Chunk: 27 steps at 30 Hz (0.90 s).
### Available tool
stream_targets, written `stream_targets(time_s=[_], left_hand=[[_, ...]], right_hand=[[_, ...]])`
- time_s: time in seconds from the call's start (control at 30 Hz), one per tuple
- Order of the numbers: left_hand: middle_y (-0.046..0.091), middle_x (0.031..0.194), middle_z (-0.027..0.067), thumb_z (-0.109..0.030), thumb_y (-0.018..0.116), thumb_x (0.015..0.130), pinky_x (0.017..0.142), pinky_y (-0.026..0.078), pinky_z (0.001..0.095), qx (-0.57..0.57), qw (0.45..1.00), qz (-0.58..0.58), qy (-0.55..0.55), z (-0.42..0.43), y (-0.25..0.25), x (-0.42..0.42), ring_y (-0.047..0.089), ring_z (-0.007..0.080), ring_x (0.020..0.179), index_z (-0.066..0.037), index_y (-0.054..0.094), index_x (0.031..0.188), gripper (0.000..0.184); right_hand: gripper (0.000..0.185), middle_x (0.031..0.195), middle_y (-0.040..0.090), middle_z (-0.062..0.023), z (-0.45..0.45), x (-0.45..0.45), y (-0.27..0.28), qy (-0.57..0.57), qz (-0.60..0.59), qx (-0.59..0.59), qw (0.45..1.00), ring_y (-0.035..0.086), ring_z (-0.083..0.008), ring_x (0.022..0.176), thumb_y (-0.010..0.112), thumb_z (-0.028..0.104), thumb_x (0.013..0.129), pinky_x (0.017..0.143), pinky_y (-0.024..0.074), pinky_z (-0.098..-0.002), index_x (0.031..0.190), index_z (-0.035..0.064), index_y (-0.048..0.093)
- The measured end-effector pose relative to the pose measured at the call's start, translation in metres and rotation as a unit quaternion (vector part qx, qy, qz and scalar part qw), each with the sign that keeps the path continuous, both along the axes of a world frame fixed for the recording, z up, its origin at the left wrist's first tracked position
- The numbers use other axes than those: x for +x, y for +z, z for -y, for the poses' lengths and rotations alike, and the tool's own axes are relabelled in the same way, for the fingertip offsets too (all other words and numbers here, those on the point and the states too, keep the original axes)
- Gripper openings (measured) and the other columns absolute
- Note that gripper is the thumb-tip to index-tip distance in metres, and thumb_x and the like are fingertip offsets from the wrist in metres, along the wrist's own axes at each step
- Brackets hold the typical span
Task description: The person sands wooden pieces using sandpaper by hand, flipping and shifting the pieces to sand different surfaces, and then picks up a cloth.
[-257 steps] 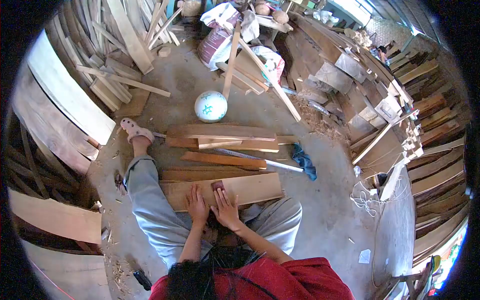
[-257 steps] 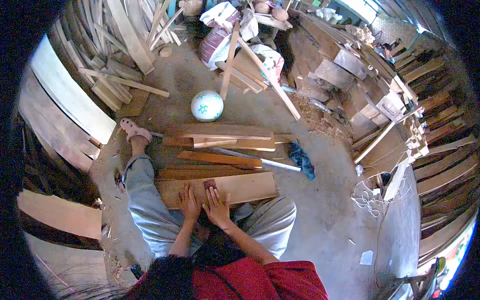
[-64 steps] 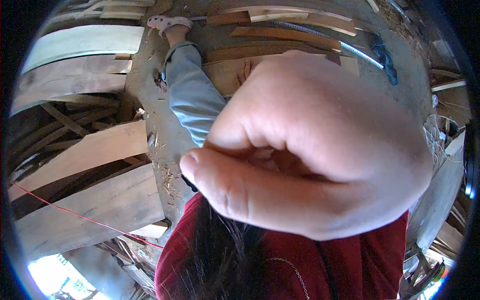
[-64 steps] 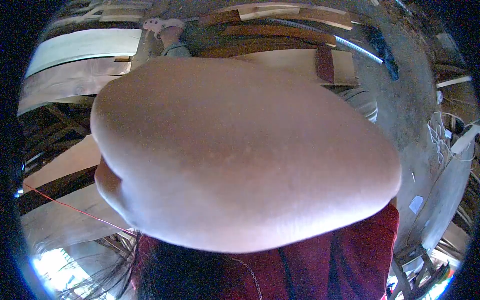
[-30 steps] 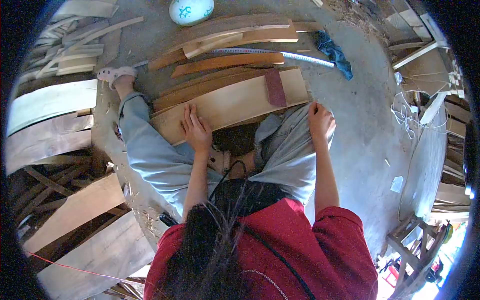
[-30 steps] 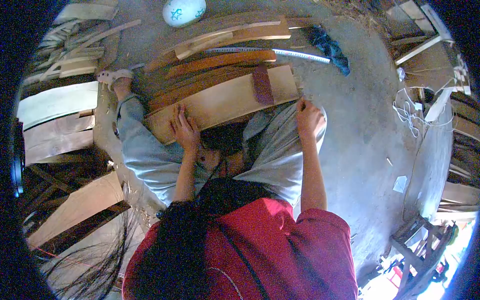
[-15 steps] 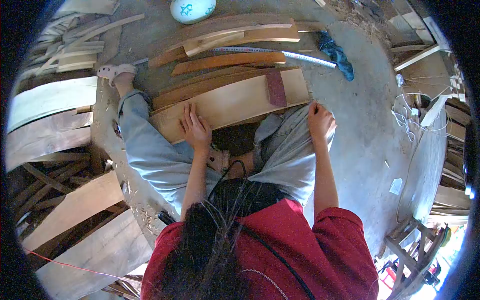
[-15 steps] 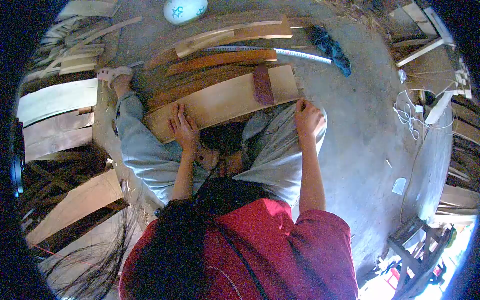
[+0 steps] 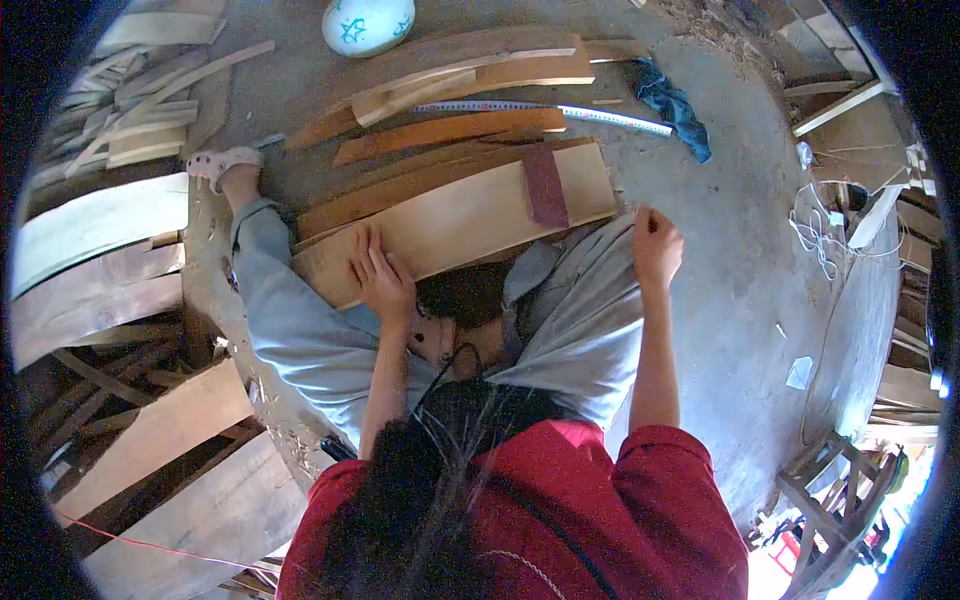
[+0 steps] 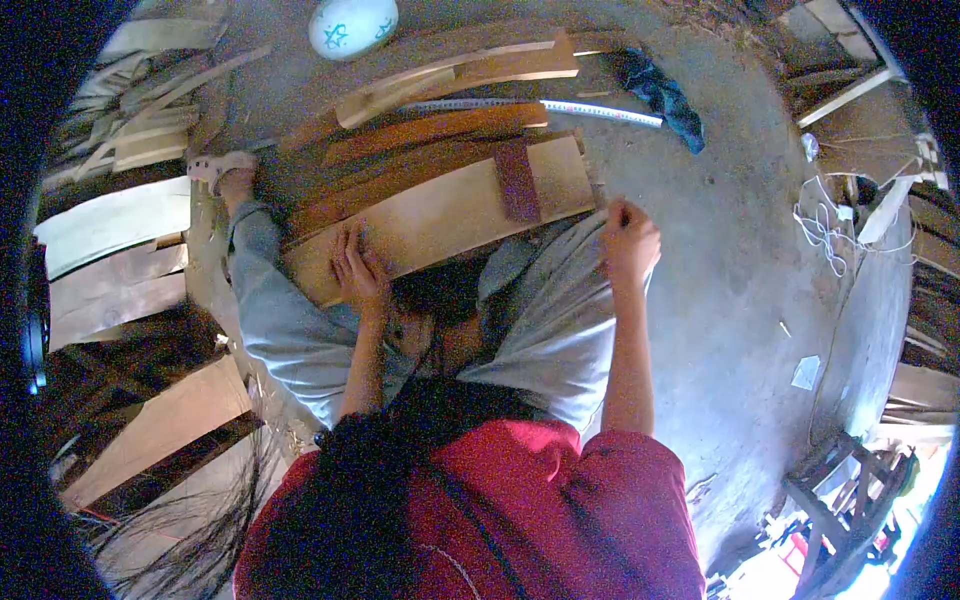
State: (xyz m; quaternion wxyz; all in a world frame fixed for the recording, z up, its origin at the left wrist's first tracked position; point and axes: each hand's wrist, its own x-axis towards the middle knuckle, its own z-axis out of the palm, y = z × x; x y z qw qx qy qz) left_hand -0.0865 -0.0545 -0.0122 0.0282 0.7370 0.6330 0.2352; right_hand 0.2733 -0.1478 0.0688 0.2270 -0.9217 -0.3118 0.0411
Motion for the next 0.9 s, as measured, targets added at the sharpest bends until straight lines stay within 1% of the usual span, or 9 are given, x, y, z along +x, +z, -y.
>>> stream_targets(time_s=[0.03,0.17,0.3,0.37,0.43,0.5,0.6,0.7,0.9], left_hand=[[0.039,0.143,0.0074,-0.016,0.041,0.09,0.109,0.02,0.0469,-0.002,1.0,-0.004,0.002,0.0,0.002,0.001,0.033,0.0261,0.134,-0.012,0.044,0.135,0.045],[0.041,0.142,0.008,-0.015,0.041,0.09,0.109,0.02,0.0462,-0.012,1.0,0.002,0.003,-0.001,0.001,0.001,0.034,0.0259,0.134,-0.011,0.045,0.134,0.045],[0.042,0.142,0.0096,-0.015,0.041,0.088,0.109,0.02,0.0457,-0.015,0.999,-0.036,-0.004,-0.001,0.009,0.005,0.036,0.0269,0.133,-0.01,0.045,0.134,0.046],[0.042,0.141,0.0111,-0.015,0.041,0.087,0.109,0.021,0.046,-0.014,0.999,-0.036,-0.004,-0.002,0.006,0.003,0.037,0.0277,0.132,-0.008,0.045,0.133,0.046],[0.043,0.14,0.0125,-0.015,0.04,0.087,0.109,0.021,0.0464,-0.011,0.999,-0.038,-0.005,-0.003,0.007,0.008,0.037,0.0284,0.132,-0.007,0.046,0.132,0.046],[0.043,0.139,0.0136,-0.016,0.04,0.086,0.108,0.021,0.047,-0.014,0.999,-0.048,-0.005,-0.003,0.013,0.009,0.038,0.029,0.131,-0.006,0.046,0.131,0.046],[0.044,0.139,0.0133,-0.017,0.039,0.086,0.108,0.022,0.0475,-0.016,0.998,-0.058,0.007,-0.003,0.012,0.01,0.038,0.029,0.131,-0.007,0.046,0.131,0.047],[0.044,0.14,0.0127,-0.019,0.038,0.086,0.109,0.021,0.0473,-0.01,0.998,-0.069,0.006,-0.003,0.008,0.009,0.037,0.029,0.132,-0.007,0.045,0.132,0.048],[0.042,0.141,0.0122,-0.02,0.037,0.087,0.109,0.022,0.047,-0.021,0.997,-0.068,0.001,-0.003,0.008,0.008,0.036,0.0286,0.132,-0.007,0.045,0.132,0.048]], right_hand=[[0.038,0.075,0.066,-0.0165,-0.006,0.016,-0.005,-0.004,0.016,0.0,1.0,0.065,-0.038,0.071,0.05,0.04,0.088,0.067,0.0502,-0.0479,0.079,0.008,0.068],[0.037,0.065,0.065,-0.0087,-0.047,0.096,-0.023,0.045,-0.158,0.031,0.986,0.063,-0.0253,0.062,0.05,0.039,0.089,0.061,0.0496,-0.0358,0.077,0.0079,0.068],[0.033,0.092,0.063,-0.0009,-0.116,0.164,-0.073,0.043,-0.342,0.166,0.924,0.056,-0.0105,0.065,0.055,0.039,0.09,0.053,0.0423,-0.0241,0.105,0.0116,0.067],[0.033,0.1,0.063,0.001,-0.147,0.226,-0.137,0.127,-0.255,0.17,0.944,0.058,-0.0097,0.069,0.058,0.036,0.089,0.055,0.044,-0.0244,0.111,0.0126,0.064],[0.036,0.104,0.062,0.0022,-0.168,0.232,-0.14,0.112,-0.277,0.204,0.932,0.057,-0.0094,0.074,0.062,0.035,0.087,0.057,0.0449,-0.025,0.114,0.0127,0.063],[0.04,0.104,0.06,0.0028,-0.192,0.212,-0.128,-0.008,-0.412,0.257,0.874,0.056,-0.0094,0.079,0.067,0.035,0.083,0.059,0.0449,-0.0258,0.115,0.012,0.062],[0.063,0.124,0.055,0.001,-0.219,0.208,-0.139,-0.042,-0.39,0.205,0.897,0.052,-0.016,0.099,0.059,0.047,0.085,0.076,0.0458,-0.0335,0.134,0.0097,0.047],[0.061,0.128,0.053,-0.0032,-0.234,0.216,-0.146,-0.088,-0.425,0.271,0.859,0.051,-0.0169,0.1,0.06,0.044,0.084,0.08,0.0412,-0.0349,0.133,0.0101,0.048],[0.046,0.127,0.055,-0.0066,-0.227,0.197,-0.061,-0.026,-0.338,0.395,0.854,0.051,-0.017,0.104,0.053,0.03,0.089,0.091,0.0353,-0.031,0.127,0.0042,0.055]])
